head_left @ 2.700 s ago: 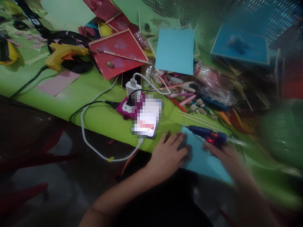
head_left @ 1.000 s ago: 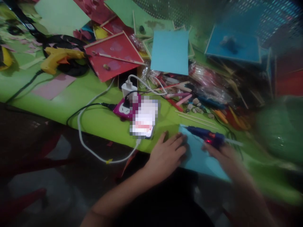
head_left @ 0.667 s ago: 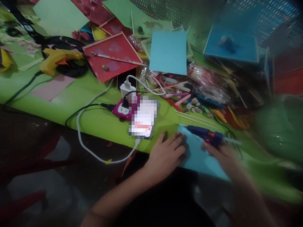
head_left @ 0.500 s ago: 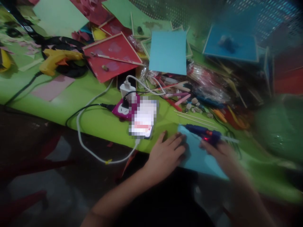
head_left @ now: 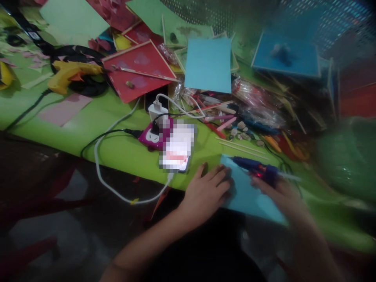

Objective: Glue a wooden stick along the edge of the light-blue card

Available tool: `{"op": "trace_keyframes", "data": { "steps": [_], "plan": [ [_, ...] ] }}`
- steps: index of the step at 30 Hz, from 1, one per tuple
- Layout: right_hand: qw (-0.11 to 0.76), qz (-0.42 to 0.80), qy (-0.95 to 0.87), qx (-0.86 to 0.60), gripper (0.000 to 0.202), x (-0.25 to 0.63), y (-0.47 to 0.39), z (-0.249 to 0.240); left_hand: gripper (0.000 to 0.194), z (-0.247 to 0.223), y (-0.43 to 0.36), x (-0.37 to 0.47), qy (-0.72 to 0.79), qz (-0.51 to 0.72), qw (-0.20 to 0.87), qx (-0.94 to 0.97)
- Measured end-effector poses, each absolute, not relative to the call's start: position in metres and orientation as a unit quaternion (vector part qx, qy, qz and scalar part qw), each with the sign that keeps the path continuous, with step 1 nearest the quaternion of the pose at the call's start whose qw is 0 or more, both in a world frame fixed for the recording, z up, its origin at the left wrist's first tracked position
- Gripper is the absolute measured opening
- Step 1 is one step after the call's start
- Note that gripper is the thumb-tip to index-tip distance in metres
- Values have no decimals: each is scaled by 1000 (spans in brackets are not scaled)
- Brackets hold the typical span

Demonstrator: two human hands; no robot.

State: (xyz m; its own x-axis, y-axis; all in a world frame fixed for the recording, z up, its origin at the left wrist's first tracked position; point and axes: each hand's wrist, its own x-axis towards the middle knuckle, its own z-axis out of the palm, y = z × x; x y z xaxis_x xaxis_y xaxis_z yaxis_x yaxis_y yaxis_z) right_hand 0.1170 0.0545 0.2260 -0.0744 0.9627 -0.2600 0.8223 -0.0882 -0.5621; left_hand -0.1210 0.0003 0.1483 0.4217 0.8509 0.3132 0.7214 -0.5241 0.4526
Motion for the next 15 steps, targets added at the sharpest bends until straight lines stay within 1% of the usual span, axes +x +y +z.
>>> {"op": "trace_keyframes", "data": {
  "steps": [5, 11, 15],
  "plan": [
    [143, 363, -623, -678, 48, 124, 51, 221, 28, 148, 0, -121, 470, 259, 132, 833],
    [138, 367, -611, -688, 44, 119, 51, 224, 28, 148, 1, -121, 471, 259, 129, 833],
    [122, 349, -626, -687, 40, 113, 52, 227, 28, 149, 1, -120, 472, 256, 126, 834]
  ]
}}
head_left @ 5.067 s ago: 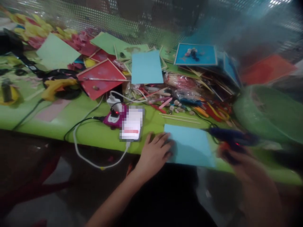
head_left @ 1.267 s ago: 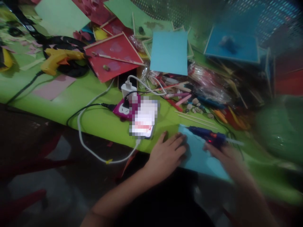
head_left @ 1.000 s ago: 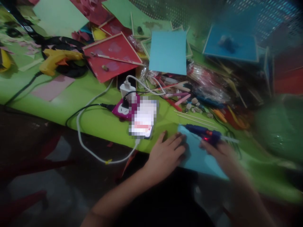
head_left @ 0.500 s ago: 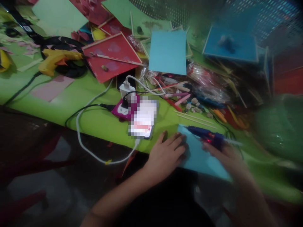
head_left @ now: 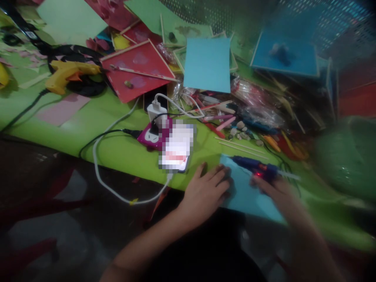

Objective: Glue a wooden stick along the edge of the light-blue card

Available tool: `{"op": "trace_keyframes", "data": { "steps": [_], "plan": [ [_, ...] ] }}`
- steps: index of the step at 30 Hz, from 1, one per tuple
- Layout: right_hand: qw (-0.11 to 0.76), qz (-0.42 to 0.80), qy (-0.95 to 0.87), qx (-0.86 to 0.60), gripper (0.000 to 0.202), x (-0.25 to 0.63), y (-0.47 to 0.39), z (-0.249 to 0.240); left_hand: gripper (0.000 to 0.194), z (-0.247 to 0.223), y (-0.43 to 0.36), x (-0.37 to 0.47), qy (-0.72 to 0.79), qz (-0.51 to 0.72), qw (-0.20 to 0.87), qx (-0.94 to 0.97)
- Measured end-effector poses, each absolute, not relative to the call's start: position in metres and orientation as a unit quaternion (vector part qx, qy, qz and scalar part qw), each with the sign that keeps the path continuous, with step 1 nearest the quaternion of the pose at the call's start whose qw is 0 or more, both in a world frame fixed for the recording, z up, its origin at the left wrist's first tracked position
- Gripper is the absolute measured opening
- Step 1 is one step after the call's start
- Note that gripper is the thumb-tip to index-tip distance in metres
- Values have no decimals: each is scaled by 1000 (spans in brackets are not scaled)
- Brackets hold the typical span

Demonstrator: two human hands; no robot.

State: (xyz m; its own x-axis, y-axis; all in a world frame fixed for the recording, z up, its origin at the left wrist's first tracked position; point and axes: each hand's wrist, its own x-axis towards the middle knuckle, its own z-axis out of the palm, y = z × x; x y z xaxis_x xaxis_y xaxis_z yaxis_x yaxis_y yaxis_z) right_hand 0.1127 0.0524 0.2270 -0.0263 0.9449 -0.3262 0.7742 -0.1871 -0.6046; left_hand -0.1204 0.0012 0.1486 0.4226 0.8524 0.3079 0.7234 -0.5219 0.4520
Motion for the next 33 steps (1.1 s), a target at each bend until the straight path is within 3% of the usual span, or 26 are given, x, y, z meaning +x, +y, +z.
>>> {"op": "trace_keyframes", "data": {
  "steps": [33],
  "plan": [
    [97, 289, -669, -678, 44, 105, 54, 229, 29, 150, 0, -122, 472, 253, 128, 835]
  ]
}}
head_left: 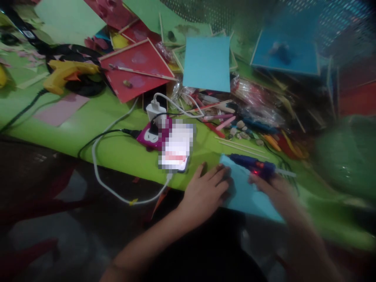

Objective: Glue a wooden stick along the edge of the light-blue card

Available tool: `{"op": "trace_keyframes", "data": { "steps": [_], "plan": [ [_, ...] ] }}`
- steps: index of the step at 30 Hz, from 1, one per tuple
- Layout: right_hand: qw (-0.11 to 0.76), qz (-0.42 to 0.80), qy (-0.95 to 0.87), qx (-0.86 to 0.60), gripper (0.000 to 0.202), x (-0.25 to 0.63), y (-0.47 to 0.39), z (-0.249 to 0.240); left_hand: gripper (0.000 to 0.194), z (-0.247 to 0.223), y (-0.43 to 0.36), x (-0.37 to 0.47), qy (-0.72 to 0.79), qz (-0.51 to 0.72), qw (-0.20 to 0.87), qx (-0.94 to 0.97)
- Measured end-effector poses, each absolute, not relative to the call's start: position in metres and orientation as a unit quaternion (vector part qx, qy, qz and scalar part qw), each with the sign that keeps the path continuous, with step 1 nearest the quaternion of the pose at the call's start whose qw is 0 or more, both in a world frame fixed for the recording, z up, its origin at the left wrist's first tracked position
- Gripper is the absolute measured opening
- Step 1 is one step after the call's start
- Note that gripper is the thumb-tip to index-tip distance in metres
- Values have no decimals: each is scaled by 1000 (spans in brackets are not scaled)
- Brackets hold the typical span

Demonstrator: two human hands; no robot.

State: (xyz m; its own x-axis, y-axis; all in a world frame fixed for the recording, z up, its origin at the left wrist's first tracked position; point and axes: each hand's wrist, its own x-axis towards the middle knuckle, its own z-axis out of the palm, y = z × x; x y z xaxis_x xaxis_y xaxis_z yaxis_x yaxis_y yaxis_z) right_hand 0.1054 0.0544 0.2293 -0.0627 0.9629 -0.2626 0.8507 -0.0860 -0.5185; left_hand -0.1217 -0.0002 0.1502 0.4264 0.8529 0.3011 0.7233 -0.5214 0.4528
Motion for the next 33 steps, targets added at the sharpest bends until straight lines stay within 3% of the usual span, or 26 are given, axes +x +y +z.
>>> {"op": "trace_keyframes", "data": {
  "steps": [25, 33],
  "plan": [
    [118, 294, -618, -720, 42, 124, 46, 234, 26, 152, 0, -121, 476, 260, 133, 830],
    [143, 335, -593, -718, 52, 138, 44, 230, 28, 151, 0, -122, 476, 263, 134, 829]
  ]
}}
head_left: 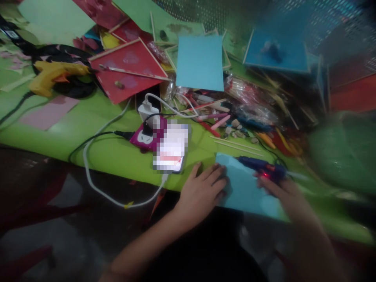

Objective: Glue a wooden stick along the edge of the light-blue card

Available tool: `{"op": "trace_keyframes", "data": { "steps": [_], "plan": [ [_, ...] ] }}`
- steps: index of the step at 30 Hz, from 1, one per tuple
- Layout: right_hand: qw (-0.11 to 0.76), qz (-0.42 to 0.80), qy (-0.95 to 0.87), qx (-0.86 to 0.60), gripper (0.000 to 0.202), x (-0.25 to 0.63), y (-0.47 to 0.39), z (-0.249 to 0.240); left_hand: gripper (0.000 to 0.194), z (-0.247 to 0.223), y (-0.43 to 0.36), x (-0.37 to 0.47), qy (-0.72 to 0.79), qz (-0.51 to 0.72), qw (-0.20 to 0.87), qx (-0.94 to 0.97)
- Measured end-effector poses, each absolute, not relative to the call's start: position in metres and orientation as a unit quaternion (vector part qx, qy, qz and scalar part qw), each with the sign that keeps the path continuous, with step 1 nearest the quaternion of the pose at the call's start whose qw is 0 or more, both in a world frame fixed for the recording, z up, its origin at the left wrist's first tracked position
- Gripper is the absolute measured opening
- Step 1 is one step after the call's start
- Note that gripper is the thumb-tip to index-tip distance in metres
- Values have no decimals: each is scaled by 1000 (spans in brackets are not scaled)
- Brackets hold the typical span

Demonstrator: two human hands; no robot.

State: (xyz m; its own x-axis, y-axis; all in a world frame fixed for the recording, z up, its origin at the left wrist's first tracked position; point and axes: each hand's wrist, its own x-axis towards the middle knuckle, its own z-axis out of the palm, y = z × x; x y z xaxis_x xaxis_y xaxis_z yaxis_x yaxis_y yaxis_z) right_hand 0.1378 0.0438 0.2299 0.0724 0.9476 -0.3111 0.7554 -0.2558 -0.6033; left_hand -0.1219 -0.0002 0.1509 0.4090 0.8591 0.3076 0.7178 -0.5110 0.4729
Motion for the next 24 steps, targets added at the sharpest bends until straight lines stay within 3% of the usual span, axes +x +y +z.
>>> {"op": "trace_keyframes", "data": {
  "steps": [12, 24],
  "plan": [
    [151, 349, -588, -714, 58, 133, 45, 231, 29, 151, 0, -122, 475, 256, 137, 831],
    [130, 327, -597, -721, 48, 137, 43, 233, 28, 151, 0, -121, 475, 260, 135, 830]
  ]
}}
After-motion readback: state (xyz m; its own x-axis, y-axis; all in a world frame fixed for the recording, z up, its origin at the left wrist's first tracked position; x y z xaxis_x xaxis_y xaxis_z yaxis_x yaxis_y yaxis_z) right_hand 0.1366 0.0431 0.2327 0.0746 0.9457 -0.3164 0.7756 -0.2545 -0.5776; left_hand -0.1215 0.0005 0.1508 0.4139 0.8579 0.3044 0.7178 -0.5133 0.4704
